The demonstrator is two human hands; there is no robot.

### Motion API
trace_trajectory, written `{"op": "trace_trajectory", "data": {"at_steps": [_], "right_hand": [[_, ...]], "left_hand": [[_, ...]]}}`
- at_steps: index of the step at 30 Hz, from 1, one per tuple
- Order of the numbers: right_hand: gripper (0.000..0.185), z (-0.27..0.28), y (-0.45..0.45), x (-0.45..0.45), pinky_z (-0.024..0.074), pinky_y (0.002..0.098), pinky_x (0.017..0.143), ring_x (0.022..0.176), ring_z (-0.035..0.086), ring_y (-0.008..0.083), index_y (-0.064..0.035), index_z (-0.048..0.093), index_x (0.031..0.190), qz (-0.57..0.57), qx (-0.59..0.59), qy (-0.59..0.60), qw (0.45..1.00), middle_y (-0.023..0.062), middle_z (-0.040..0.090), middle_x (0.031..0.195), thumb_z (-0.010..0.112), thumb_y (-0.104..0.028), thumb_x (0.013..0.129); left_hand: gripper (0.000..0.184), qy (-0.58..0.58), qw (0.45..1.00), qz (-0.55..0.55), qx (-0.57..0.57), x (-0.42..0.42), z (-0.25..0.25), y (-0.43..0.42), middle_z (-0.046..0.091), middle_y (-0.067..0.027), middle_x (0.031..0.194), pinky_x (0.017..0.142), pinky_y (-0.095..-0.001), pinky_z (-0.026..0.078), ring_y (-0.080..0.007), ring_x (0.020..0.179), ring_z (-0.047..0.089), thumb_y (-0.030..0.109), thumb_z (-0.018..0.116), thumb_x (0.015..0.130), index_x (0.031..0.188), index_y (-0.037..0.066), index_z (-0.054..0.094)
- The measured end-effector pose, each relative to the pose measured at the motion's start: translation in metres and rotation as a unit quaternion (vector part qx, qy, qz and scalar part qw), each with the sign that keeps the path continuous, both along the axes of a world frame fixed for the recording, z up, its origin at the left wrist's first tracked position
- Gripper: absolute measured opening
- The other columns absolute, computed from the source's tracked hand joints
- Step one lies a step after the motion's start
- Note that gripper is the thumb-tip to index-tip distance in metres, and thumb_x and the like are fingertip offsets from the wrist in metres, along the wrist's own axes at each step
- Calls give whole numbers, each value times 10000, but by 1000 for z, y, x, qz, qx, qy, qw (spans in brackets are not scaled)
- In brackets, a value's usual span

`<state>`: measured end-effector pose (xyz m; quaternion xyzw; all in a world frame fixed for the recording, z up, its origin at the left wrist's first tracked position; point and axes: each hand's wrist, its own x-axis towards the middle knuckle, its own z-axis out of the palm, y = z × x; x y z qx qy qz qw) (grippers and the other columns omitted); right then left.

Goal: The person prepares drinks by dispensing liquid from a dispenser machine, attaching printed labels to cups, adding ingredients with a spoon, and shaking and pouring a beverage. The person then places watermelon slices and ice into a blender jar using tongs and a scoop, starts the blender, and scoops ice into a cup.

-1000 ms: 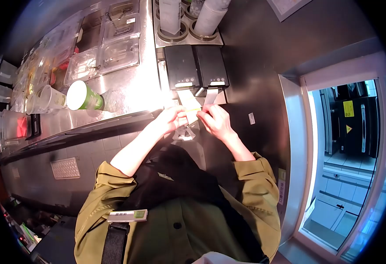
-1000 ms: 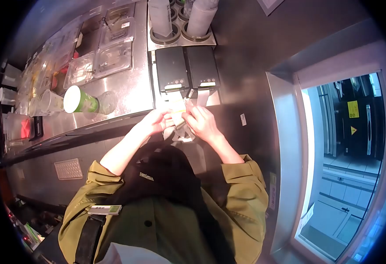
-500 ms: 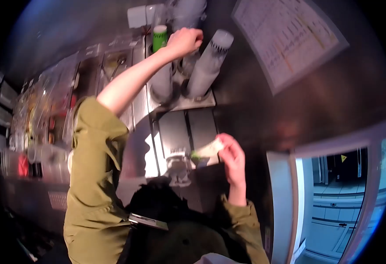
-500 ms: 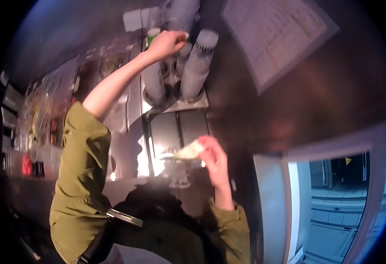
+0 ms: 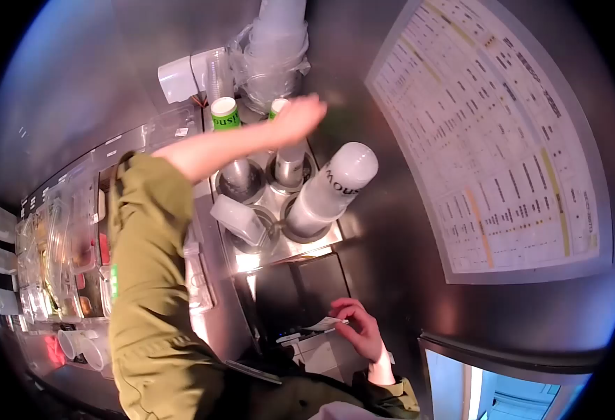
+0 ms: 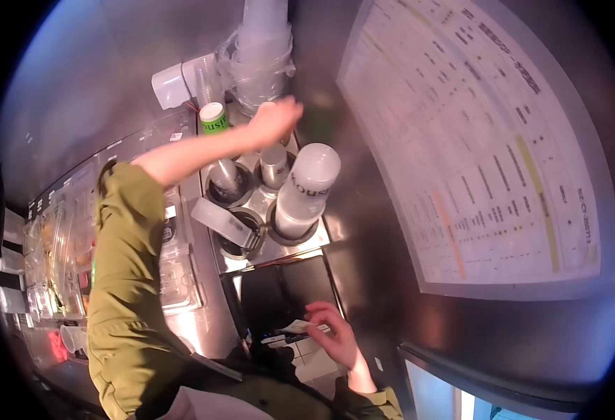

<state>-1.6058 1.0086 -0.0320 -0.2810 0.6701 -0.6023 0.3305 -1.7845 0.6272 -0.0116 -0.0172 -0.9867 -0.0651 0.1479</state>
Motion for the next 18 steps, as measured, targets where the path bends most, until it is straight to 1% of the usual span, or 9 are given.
{"op": "trace_trajectory", "data": {"at_steps": [4, 5, 6, 7, 10, 11, 13, 15, 18], "right_hand": [[94, 30, -31, 2, 422, 262, 780, 921, 528, 168, -24, 529, 848, 57, 21, 41, 997, 99, 483, 1105, 586, -14, 773], [91, 36, -33, 1, 379, 293, 833, 955, 487, 189, -9, 525, 831, 48, 3, 39, 998, 122, 492, 1055, 563, 18, 752], [79, 33, -30, 2, 377, 302, 833, 947, 487, 198, -4, 531, 807, 25, -10, 5, 1000, 126, 510, 1012, 566, 23, 742], [74, 27, -28, 2, 376, 300, 829, 937, 485, 198, 0, 530, 792, 4, 1, 17, 1000, 127, 518, 992, 560, 36, 735], [105, 8, -36, -2, 384, 297, 842, 949, 508, 197, -16, 548, 848, 21, -18, -40, 999, 125, 547, 1026, 595, -29, 755], [150, 6, -40, -4, 397, 297, 852, 978, 522, 199, -24, 566, 916, 25, -10, -94, 995, 122, 570, 1052, 619, -75, 785], [54, -1, -47, 6, 393, 283, 832, 963, 514, 179, -24, 544, 870, 14, 45, -105, 993, 113, 561, 1053, 561, -29, 819], [43, -9, -49, 1, 393, 276, 828, 947, 515, 165, -28, 542, 868, 56, 61, -110, 990, 121, 548, 1074, 552, -26, 827], [53, -36, -59, -17, 399, 265, 805, 929, 514, 154, -31, 538, 879, 83, 31, -148, 985, 104, 533, 1100, 550, -29, 827]], "left_hand": [[719, -223, 970, 97, 21, -2, 17, 22, 515, -190, 1112, 792, -426, 454, -323, 988, 541, 621, 492, 735, 1158, 41, 468], [772, -379, 925, 36, -15, 6, 8, 27, 531, -149, 1105, 821, -425, 441, -320, 1013, 529, 668, 450, 727, 1204, 60, 451], [679, -387, 921, -32, -43, 15, -18, 29, 542, -120, 1067, 799, -427, 448, -302, 985, 529, 601, 490, 738, 1144, 57, 485], [585, -175, 975, -128, -54, 15, -56, 20, 550, -120, 994, 759, -426, 455, -292, 932, 529, 511, 554, 719, 1081, 55, 501], [606, -25, 994, 2, 105, -10, -83, -4, 541, -158, 933, 674, -457, 462, -316, 886, 527, 517, 666, 590, 1017, 112, 518], [611, -114, 980, 48, 158, -30, -90, -22, 543, -158, 930, 660, -431, 464, -327, 892, 530, 542, 667, 581, 1004, 119, 538], [620, -48, 990, 36, 130, -31, -101, -3, 534, -210, 955, 629, -393, 463, -324, 914, 535, 546, 673, 558, 989, 116, 557], [564, 15, 998, -22, -53, -12, -114, 19, 525, -226, 954, 626, -393, 465, -320, 902, 538, 517, 669, 584, 965, 113, 569], [539, -27, 998, -55, -5, 7, -114, 4, 529, -243, 973, 651, -386, 456, -326, 923, 527, 510, 658, 606, 964, 115, 581]]}}
